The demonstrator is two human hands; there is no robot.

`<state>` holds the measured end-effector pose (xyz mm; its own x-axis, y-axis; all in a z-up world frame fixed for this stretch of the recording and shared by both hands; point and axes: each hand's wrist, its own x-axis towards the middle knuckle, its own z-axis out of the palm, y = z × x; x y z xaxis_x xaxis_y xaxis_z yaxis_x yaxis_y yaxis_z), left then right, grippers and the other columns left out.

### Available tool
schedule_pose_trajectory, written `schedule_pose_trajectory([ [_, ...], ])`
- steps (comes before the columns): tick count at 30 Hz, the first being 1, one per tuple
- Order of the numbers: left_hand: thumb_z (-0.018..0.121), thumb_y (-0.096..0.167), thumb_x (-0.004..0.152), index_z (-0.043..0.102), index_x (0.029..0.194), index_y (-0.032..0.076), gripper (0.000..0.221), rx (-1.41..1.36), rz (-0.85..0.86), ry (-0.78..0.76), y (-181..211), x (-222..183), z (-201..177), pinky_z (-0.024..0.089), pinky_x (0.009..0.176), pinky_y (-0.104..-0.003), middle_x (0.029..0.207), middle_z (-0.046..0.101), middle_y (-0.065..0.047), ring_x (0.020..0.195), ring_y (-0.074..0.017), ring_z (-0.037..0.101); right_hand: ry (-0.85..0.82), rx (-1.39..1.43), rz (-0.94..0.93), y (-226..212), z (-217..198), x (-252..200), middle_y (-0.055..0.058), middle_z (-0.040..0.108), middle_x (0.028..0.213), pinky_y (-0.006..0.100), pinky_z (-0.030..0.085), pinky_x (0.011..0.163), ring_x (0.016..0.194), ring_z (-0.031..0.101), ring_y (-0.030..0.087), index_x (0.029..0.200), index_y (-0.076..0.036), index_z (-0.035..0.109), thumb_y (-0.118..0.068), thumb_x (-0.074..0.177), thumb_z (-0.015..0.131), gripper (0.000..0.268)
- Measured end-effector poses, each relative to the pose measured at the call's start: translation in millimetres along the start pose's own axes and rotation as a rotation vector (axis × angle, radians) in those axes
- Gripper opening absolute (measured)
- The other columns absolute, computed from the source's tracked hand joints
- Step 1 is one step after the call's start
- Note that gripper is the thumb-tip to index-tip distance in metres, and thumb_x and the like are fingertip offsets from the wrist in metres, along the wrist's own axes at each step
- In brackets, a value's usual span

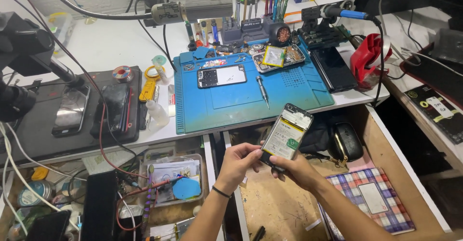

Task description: A person is seen assembling a mobile phone at a repair bench, specifically placing a battery into the frame and carefully connecting internal components.

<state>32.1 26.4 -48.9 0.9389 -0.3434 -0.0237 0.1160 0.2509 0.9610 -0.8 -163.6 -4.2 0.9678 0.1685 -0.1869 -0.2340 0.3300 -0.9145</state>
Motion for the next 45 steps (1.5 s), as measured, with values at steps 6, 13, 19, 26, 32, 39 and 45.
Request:
schedule_pose_trajectory([
  [6, 0.076, 0.008, 0.091, 0.074, 0.115, -0.009, 0.030, -0.070, 0.032, 0.023, 13.0, -2.4, 8.8, 0.054, 0.044, -0.020, 0.078, 0.074, -0.021, 0.055, -0.0150, 0.070, -0.017, 0.090, -0.084, -12.0, 11.5, -5.9, 0.028, 0.067, 0.080, 0.028, 0.047, 0.028, 0.048, 0.066, 0.031, 0.110, 0.009, 0.059, 0.000, 0.087, 0.069, 0.026],
  [13, 0.075, 0.006, 0.091, 0.073, 0.116, -0.009, 0.030, -0.073, 0.096, 0.012, 17.5, -3.8, 10.3, 0.047, 0.037, -0.018, 0.068, 0.071, -0.017, 0.040, -0.0081, 0.058, -0.065, 0.080, -0.126, -10.9, 6.9, -4.7, 0.030, 0.068, 0.081, 0.028, 0.048, 0.029, 0.047, 0.065, 0.030, 0.113, 0.013, 0.061, 0.000, 0.088, 0.066, 0.029],
  [19, 0.073, 0.005, 0.091, 0.074, 0.116, -0.008, 0.028, -0.028, 0.106, 0.037, 20.0, -5.4, 11.1, 0.042, 0.037, -0.018, 0.059, 0.066, -0.011, 0.037, -0.0062, 0.054, -0.079, 0.068, -0.118, -8.8, -1.1, -3.4, 0.029, 0.067, 0.091, 0.031, 0.054, 0.038, 0.058, 0.067, 0.030, 0.129, 0.011, 0.057, -0.018, 0.099, 0.057, 0.042],
  [26, 0.073, 0.005, 0.090, 0.076, 0.113, -0.007, 0.026, 0.018, 0.140, 0.070, 20.6, -6.2, 14.4, 0.040, 0.039, -0.018, 0.053, 0.063, -0.008, 0.036, -0.0055, 0.052, 0.113, 0.183, -0.012, -1.6, -27.4, 7.2, 0.032, 0.067, 0.113, 0.060, 0.057, 0.078, 0.091, 0.066, 0.038, 0.124, 0.010, 0.058, -0.034, 0.103, 0.053, 0.049],
  [32, 0.077, 0.013, 0.091, 0.078, 0.115, -0.002, 0.029, 0.017, 0.056, 0.101, 24.1, -8.2, 9.3, 0.052, 0.049, -0.023, 0.070, 0.072, -0.013, 0.050, -0.0110, 0.062, 0.148, 0.193, -0.021, -0.7, -19.1, 3.0, 0.030, 0.068, 0.117, 0.069, 0.051, 0.092, 0.105, 0.067, 0.039, 0.120, 0.005, 0.062, -0.038, 0.105, 0.051, 0.046],
  [39, 0.068, 0.026, 0.098, 0.066, 0.137, 0.005, 0.044, -0.065, -0.132, 0.123, 52.2, -17.8, 22.1, 0.065, 0.079, -0.037, 0.103, 0.069, -0.016, 0.091, -0.0241, 0.073, 0.169, 0.187, -0.066, 0.7, -22.7, 0.9, 0.028, 0.067, 0.128, 0.068, 0.048, 0.102, 0.116, 0.064, 0.038, 0.126, 0.000, 0.062, -0.039, 0.106, 0.046, 0.047],
  [45, 0.081, 0.030, 0.088, 0.047, 0.152, 0.003, 0.077, -0.195, -0.235, -0.096, 29.1, -17.4, 30.4, 0.068, 0.077, -0.039, 0.118, 0.068, -0.020, 0.103, -0.0304, 0.073, 0.244, 0.251, -0.186, -12.0, -18.1, -3.9, 0.024, 0.065, 0.134, 0.062, 0.045, 0.109, 0.123, 0.061, 0.037, 0.134, -0.002, 0.057, -0.043, 0.106, 0.042, 0.052],
])
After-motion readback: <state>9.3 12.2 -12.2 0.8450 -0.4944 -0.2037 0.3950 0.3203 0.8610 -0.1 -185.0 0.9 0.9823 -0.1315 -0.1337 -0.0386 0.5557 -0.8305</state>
